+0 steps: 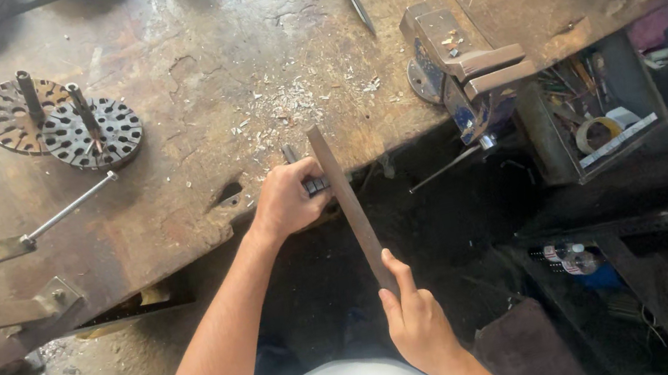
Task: The person uses shears to trim a circular metal component, then uses a metal file to smooth its edges. The person holds the component with one hand and files with the other, rotating the piece to work on different sides.
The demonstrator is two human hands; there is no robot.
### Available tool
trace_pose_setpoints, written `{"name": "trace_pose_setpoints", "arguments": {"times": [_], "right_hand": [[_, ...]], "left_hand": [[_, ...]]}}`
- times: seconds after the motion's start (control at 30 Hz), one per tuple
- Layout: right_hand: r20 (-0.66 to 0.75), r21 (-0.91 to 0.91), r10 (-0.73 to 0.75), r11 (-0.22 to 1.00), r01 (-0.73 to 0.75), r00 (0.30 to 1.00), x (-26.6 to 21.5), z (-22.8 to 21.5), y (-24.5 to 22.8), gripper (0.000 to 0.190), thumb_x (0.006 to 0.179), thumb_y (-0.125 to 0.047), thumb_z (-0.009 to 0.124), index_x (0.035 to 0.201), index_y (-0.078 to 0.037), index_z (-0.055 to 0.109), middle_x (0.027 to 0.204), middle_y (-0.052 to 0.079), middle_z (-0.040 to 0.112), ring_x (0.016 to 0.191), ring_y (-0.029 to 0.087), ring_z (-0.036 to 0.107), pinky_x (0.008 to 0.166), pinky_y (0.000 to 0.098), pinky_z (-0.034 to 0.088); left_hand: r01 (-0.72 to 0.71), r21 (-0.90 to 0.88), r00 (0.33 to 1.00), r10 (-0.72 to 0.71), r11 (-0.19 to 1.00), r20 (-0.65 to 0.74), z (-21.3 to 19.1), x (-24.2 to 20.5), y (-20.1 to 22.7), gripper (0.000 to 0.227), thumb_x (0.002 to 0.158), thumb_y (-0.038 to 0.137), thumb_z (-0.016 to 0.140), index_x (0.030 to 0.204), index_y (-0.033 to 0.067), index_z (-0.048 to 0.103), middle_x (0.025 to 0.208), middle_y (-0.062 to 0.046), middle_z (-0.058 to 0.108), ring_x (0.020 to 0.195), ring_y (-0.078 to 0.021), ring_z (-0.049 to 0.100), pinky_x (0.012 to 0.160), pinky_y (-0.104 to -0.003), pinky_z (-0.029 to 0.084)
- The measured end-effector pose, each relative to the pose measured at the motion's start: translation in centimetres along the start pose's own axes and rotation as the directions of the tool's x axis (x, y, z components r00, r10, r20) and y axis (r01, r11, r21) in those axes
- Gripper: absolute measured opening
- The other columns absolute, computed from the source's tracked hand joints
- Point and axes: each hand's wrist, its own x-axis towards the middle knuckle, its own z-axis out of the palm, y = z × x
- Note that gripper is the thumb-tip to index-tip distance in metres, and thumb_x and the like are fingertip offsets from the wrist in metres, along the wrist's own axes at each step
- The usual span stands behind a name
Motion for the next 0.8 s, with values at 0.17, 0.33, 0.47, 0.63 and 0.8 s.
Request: {"name": "trace_pose_setpoints", "arguments": {"times": [0.17, 0.33, 0.47, 0.63, 0.8], "right_hand": [[-0.119, -0.195, -0.040, 0.981, 0.016, 0.992, 8.0, 3.3, 0.4, 0.056, 0.100, -0.015, 0.061, 0.151, -0.015, 0.039, 0.071, 0.030, 0.067, 0.067, 0.049, 0.066, 0.060, 0.0569, 0.050], [-0.093, 0.199, -0.091, 0.974, 0.108, 0.991, 9.9, 3.0, 1.8, 0.048, 0.104, -0.011, 0.054, 0.151, -0.013, 0.040, 0.084, 0.029, 0.070, 0.078, 0.045, 0.072, 0.067, 0.0497, 0.056], [0.037, 0.086, 0.013, 0.996, -0.016, 0.999, 0.5, -1.1, 0.4, 0.056, 0.099, -0.012, 0.053, 0.153, -0.012, 0.036, 0.080, 0.029, 0.069, 0.068, 0.043, 0.073, 0.058, 0.0481, 0.055], [-0.074, -0.258, -0.084, 0.964, 0.062, 0.994, 3.4, 0.7, -0.9, 0.062, 0.095, -0.016, 0.062, 0.152, -0.012, 0.038, 0.060, 0.027, 0.063, 0.058, 0.049, 0.065, 0.055, 0.0567, 0.050], [-0.096, -0.041, -0.035, 0.999, 0.031, 0.995, 12.9, 2.8, -1.3, 0.052, 0.100, -0.014, 0.059, 0.149, -0.014, 0.042, 0.071, 0.027, 0.065, 0.066, 0.046, 0.066, 0.061, 0.0532, 0.050]], "left_hand": [[-0.005, 0.036, 1.000, 0.005, 0.999, -0.018, 0.6, -0.4, -0.8, 0.024, 0.070, 0.016, 0.085, 0.084, 0.0047, 0.069, 0.073, -0.017, 0.070, 0.071, -0.0365, 0.071, 0.062, -0.042, 0.054], [-0.007, 0.016, 1.000, 0.007, 1.000, -0.003, 0.0, -0.4, -0.3, 0.027, 0.070, 0.015, 0.086, 0.085, 0.0036, 0.067, 0.073, -0.017, 0.069, 0.069, -0.0351, 0.071, 0.062, -0.041, 0.055], [0.032, -0.018, 0.999, -0.032, 0.999, 0.024, -0.1, -0.1, -0.1, 0.025, 0.070, 0.013, 0.084, 0.087, 0.0045, 0.068, 0.074, -0.015, 0.070, 0.063, -0.0317, 0.071, 0.061, -0.039, 0.055], [-0.103, -0.027, 0.993, 0.101, 0.994, -0.053, 0.5, -0.5, -0.8, 0.025, 0.069, 0.012, 0.084, 0.087, 0.0048, 0.068, 0.076, -0.014, 0.071, 0.069, -0.0314, 0.072, 0.062, -0.038, 0.055], [0.021, -0.015, 1.000, -0.022, 1.000, -0.016, 0.4, -0.1, -0.7, 0.023, 0.071, 0.012, 0.084, 0.086, 0.0045, 0.069, 0.072, -0.015, 0.069, 0.062, -0.0311, 0.071, 0.059, -0.038, 0.054]]}}
